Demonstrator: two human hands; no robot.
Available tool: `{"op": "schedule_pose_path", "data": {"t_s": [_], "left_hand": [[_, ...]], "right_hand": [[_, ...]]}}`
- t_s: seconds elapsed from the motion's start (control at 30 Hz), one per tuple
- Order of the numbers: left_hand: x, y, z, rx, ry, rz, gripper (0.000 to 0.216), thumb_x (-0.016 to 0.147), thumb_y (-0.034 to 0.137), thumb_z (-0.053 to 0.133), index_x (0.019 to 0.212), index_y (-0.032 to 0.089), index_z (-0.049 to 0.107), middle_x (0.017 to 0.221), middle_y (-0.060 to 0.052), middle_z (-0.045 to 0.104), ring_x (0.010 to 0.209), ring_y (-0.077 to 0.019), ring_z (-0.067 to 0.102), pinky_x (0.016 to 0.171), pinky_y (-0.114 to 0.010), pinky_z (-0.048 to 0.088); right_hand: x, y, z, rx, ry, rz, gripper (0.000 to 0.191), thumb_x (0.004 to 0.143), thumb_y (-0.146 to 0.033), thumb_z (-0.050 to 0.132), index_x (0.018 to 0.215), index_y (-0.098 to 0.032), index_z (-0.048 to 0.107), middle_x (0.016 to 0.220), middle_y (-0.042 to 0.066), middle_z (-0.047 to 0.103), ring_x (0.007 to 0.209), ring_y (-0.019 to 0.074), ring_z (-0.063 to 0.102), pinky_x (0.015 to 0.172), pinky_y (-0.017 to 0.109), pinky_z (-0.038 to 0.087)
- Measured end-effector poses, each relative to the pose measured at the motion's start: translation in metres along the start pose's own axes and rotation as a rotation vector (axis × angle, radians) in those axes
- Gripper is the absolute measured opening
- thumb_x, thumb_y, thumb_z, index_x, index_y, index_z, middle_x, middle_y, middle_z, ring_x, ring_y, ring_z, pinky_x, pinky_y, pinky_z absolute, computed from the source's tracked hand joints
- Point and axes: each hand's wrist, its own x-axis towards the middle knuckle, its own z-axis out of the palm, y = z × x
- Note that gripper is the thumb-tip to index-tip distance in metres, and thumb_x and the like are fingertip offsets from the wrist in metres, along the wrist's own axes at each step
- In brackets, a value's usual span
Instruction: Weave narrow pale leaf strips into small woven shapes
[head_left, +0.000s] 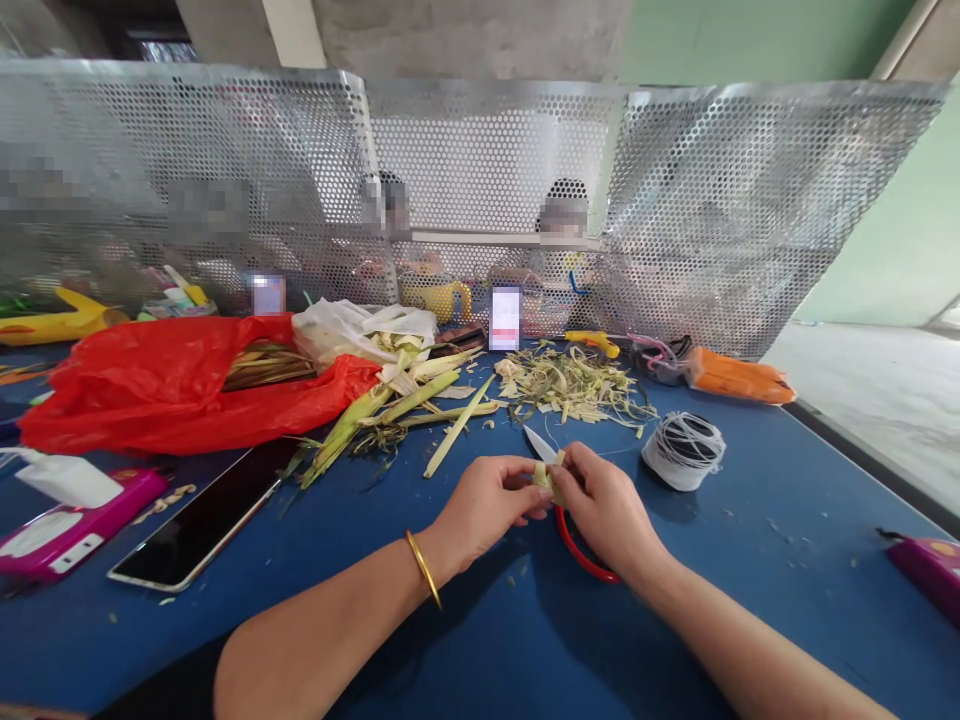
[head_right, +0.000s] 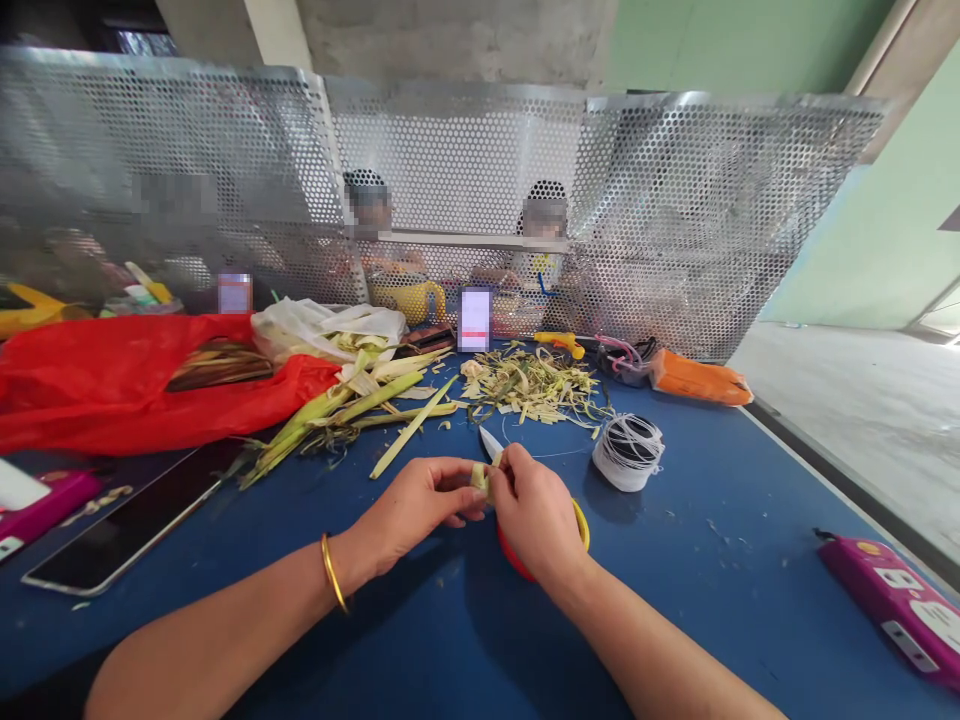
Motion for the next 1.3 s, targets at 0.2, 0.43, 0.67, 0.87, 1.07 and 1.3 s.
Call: {"op": "schedule_pose_path", "data": {"t_s": [0.2,0.43,0.67,0.87,1.07,1.3], "left_hand": [[-0.002,0.001,0.004,-0.142,0.133,-0.106,0.028,0.071,0.022,0.072,0.097,0.014,0.063,0.075,-0.007,0.071,0.069,-0.0163,0.068,0.059,-0.022,0.047],[0.000,0.002,0.004,-0.213,0.185,-0.100,0.028,0.065,0.029,0.078,0.086,0.014,0.067,0.068,-0.004,0.069,0.061,-0.0138,0.066,0.058,-0.022,0.048],[0.003,0.005,-0.002,-0.265,0.203,-0.094,0.022,0.070,0.020,0.071,0.090,0.016,0.063,0.065,-0.002,0.068,0.056,-0.0126,0.065,0.056,-0.021,0.048],[0.003,0.008,-0.005,-0.286,0.216,-0.089,0.022,0.072,0.015,0.066,0.090,0.019,0.054,0.064,0.000,0.067,0.054,-0.0121,0.063,0.054,-0.021,0.047],[0.004,0.008,-0.005,-0.303,0.216,-0.120,0.018,0.073,0.013,0.063,0.088,0.018,0.055,0.060,0.001,0.064,0.053,-0.0112,0.061,0.055,-0.022,0.048],[0.006,0.005,-0.005,-0.339,0.213,-0.128,0.019,0.073,0.014,0.063,0.088,0.018,0.053,0.059,0.000,0.064,0.054,-0.0111,0.060,0.057,-0.023,0.050]], "right_hand": [[0.003,0.004,0.007,0.256,0.023,0.075,0.027,0.084,-0.035,0.047,0.061,-0.022,0.040,0.056,-0.005,0.043,0.055,0.0118,0.039,0.050,0.023,0.030],[0.003,0.003,0.010,0.421,-0.026,0.160,0.026,0.081,-0.039,0.053,0.064,-0.021,0.046,0.054,-0.005,0.047,0.050,0.0107,0.040,0.046,0.022,0.030],[0.002,0.000,0.006,0.705,-0.031,0.212,0.029,0.076,-0.045,0.063,0.085,-0.021,0.050,0.057,-0.006,0.054,0.047,0.0110,0.045,0.045,0.023,0.033],[0.000,-0.003,-0.001,0.711,-0.040,0.046,0.035,0.073,-0.035,0.069,0.100,-0.020,0.053,0.078,-0.001,0.058,0.065,0.0130,0.054,0.060,0.026,0.045],[0.000,-0.005,0.000,0.707,0.061,-0.012,0.031,0.072,-0.030,0.070,0.097,-0.021,0.054,0.088,0.001,0.059,0.078,0.0152,0.060,0.070,0.027,0.050],[-0.001,-0.007,-0.003,0.701,0.056,0.030,0.018,0.077,-0.033,0.067,0.087,-0.020,0.062,0.078,0.002,0.068,0.071,0.0164,0.064,0.066,0.027,0.049]]}}
